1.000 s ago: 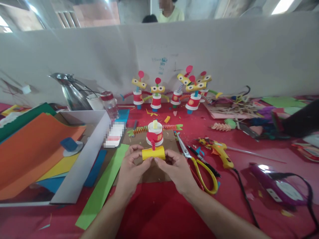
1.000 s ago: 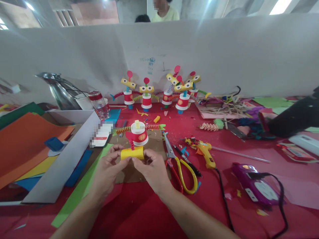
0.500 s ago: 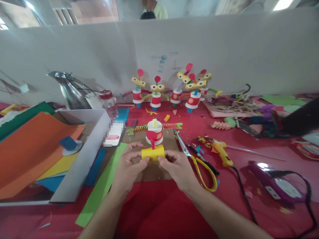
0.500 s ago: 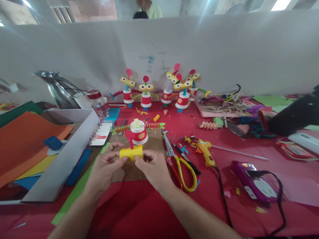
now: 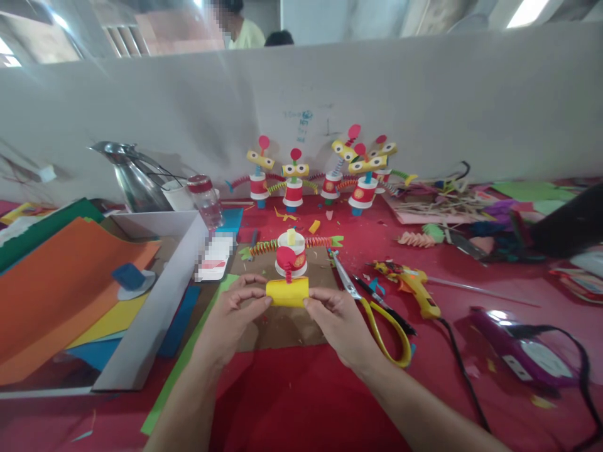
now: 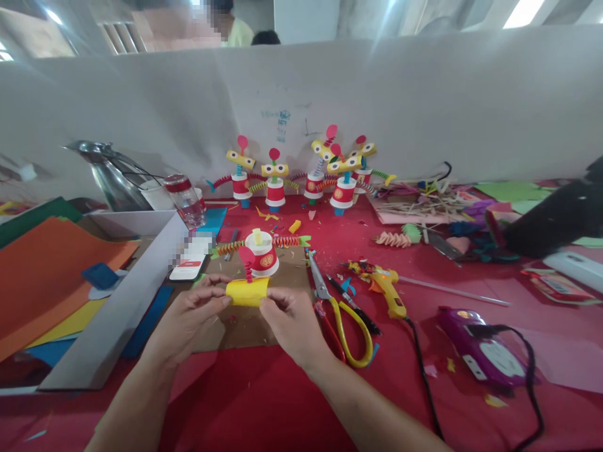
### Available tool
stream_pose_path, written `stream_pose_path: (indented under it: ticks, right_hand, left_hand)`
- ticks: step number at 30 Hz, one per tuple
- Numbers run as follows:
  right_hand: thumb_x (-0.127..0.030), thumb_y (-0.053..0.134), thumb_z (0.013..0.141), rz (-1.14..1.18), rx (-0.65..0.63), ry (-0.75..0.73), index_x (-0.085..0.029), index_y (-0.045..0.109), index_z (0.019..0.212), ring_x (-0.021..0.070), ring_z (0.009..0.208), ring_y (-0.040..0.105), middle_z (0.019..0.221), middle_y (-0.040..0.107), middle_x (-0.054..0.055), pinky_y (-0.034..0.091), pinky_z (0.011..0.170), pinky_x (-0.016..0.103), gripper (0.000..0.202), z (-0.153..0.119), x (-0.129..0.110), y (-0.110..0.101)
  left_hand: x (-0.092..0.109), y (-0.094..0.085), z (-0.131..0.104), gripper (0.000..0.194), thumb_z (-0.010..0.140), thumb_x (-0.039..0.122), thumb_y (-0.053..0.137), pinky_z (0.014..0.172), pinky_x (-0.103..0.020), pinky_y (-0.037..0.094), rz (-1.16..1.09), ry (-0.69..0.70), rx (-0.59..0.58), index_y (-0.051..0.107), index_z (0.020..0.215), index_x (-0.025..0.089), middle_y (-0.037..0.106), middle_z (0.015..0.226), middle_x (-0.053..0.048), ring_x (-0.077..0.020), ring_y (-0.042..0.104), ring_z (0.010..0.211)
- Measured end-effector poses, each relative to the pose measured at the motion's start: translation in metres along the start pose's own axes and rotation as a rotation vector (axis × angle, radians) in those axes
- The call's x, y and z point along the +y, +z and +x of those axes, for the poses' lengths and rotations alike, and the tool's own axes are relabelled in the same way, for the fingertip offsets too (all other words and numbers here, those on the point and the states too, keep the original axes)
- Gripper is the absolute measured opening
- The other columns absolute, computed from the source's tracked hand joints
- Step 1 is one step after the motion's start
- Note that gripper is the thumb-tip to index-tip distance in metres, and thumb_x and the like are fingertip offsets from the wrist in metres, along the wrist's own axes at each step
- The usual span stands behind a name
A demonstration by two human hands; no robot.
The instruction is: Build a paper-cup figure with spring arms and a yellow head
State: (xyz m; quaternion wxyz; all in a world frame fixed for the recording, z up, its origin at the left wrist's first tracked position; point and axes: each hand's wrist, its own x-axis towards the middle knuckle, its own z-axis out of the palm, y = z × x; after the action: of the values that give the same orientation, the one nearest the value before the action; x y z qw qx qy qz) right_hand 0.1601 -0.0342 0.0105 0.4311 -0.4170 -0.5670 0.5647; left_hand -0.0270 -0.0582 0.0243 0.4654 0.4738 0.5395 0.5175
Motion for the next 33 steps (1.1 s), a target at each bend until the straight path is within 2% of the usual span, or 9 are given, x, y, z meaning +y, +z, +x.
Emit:
stream_pose_path:
  ticks: [4,8,12,15,21,24,27,30,33]
  right_hand:
    - [-0.035,0.054,0.087,0.160,0.186,-0.113,-0.017,0.068,0.068,0.0094,0.046,0.042,0.053,0.054,-0.001,0.029,0.045,0.024,0.030,-0.002,-0.003,-0.004]
    - [-0.044,0.063,0.084,0.333,0.345,-0.107,-0.019,0.069,0.069,0.0081,0.048,0.040,0.061,0.059,-0.001,0.028,0.043,0.022,0.030,0.003,-0.008,-0.007]
    - [-0.043,0.070,0.080,0.285,0.068,-0.012,-0.021,0.072,0.087,0.0121,0.069,0.054,0.078,0.066,0.001,0.042,0.062,0.023,0.022,0.005,-0.008,-0.002]
    - [-0.044,0.068,0.082,0.318,-0.150,0.032,-0.023,0.072,0.097,0.0160,0.088,0.057,0.094,0.067,0.002,0.043,0.077,0.027,0.026,0.003,-0.006,0.004]
    - [-0.041,0.067,0.083,0.463,-0.228,0.135,-0.025,0.074,0.095,0.0158,0.081,0.055,0.092,0.068,0.002,0.041,0.074,0.028,0.021,0.004,-0.002,0.003]
    - [-0.039,0.069,0.079,0.501,-0.128,0.170,-0.025,0.074,0.087,0.0166,0.077,0.054,0.091,0.067,0.003,0.041,0.073,0.030,0.017,0.008,0.000,0.000]
    - [-0.037,0.073,0.072,0.503,0.118,0.126,-0.024,0.072,0.077,0.0158,0.070,0.051,0.086,0.067,0.002,0.040,0.068,0.029,0.014,0.011,0.002,-0.002]
    - [-0.037,0.070,0.077,0.398,0.369,-0.102,-0.024,0.069,0.073,0.0161,0.073,0.052,0.078,0.064,0.000,0.039,0.069,0.029,0.014,0.008,0.000,-0.006]
    - [-0.034,0.059,0.088,0.088,0.396,-0.378,-0.024,0.068,0.073,0.0170,0.080,0.053,0.077,0.061,0.000,0.038,0.076,0.031,0.020,0.001,-0.005,-0.008]
  left_hand:
    - [-0.001,-0.001,0.001,0.008,0.069,0.025,0.077,0.075,-0.022,0.047,-0.359,-0.111,0.045,0.074,0.072,0.018,0.057,0.105,-0.005,-0.0145,0.055,0.092]
    - [-0.001,0.005,0.000,0.015,0.064,0.022,0.077,0.071,-0.029,0.051,-0.689,-0.310,-0.095,0.073,0.078,0.018,0.065,0.090,-0.006,-0.0163,0.060,0.079]
    - [-0.005,0.014,-0.004,0.022,0.062,0.015,0.074,0.069,-0.029,0.051,-0.856,-0.409,-0.202,0.071,0.084,0.018,0.070,0.087,-0.006,-0.0172,0.063,0.077]
    - [-0.010,0.018,-0.007,0.024,0.066,0.014,0.068,0.066,-0.028,0.051,-0.936,-0.451,-0.272,0.068,0.090,0.018,0.071,0.086,-0.007,-0.0194,0.066,0.081]
    - [-0.011,0.022,-0.005,0.022,0.072,0.006,0.063,0.069,-0.025,0.053,-1.037,-0.484,-0.328,0.065,0.093,0.013,0.072,0.091,-0.008,-0.0178,0.068,0.083]
    - [-0.004,0.024,-0.004,0.015,0.076,0.006,0.062,0.073,-0.025,0.054,-0.987,-0.455,-0.289,0.065,0.090,0.011,0.071,0.087,-0.008,-0.0165,0.068,0.081]
    - [0.001,0.023,-0.004,0.007,0.075,0.008,0.066,0.070,-0.024,0.053,-0.917,-0.401,-0.202,0.066,0.081,0.011,0.067,0.081,-0.006,-0.0139,0.065,0.074]
    - [0.000,0.019,-0.003,0.006,0.071,0.013,0.072,0.063,-0.020,0.049,-0.781,-0.298,-0.053,0.069,0.076,0.012,0.065,0.078,-0.003,-0.0101,0.060,0.068]
    - [-0.007,0.016,-0.004,0.008,0.070,0.018,0.076,0.065,-0.017,0.046,-0.575,-0.158,0.106,0.072,0.075,0.014,0.064,0.078,-0.001,-0.0093,0.057,0.070]
